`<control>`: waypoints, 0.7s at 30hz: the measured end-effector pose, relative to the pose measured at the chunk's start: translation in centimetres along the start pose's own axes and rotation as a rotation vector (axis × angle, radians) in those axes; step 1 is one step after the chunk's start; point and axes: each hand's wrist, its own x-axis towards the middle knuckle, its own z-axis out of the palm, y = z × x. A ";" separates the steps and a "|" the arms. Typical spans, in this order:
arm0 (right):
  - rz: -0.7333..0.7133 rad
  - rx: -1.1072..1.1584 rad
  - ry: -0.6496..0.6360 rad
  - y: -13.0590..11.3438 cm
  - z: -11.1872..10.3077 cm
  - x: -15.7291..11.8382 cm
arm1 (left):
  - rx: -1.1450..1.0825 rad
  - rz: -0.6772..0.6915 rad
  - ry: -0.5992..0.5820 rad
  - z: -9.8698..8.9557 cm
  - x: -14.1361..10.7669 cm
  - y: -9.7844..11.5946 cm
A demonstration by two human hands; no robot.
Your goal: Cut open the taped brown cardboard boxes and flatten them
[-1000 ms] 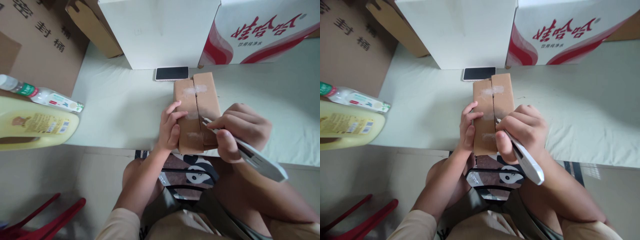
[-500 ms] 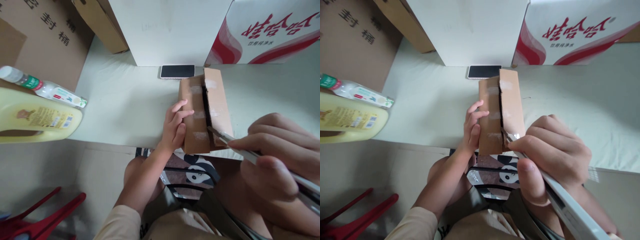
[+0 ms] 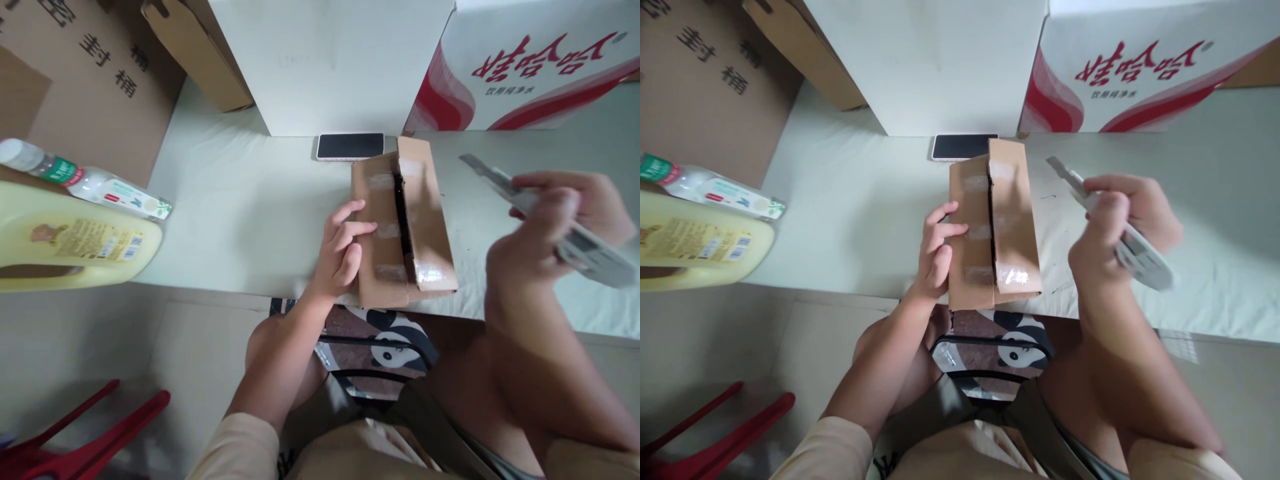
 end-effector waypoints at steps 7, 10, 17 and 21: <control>0.446 -0.031 -0.492 1.5 1.1 -0.4 | -0.040 -0.010 -0.045 -1.3 0.1 -0.5; 0.486 -0.181 -0.601 1.8 1.1 -0.1 | -0.062 -0.014 -0.050 -1.6 0.1 -0.7; 0.432 -0.462 -1.098 4.1 2.6 -1.0 | -0.080 -0.073 -0.058 -2.2 0.2 -1.1; 0.354 -0.381 -1.096 6.5 3.1 -2.9 | -0.111 -0.103 -0.042 -2.4 0.0 -1.5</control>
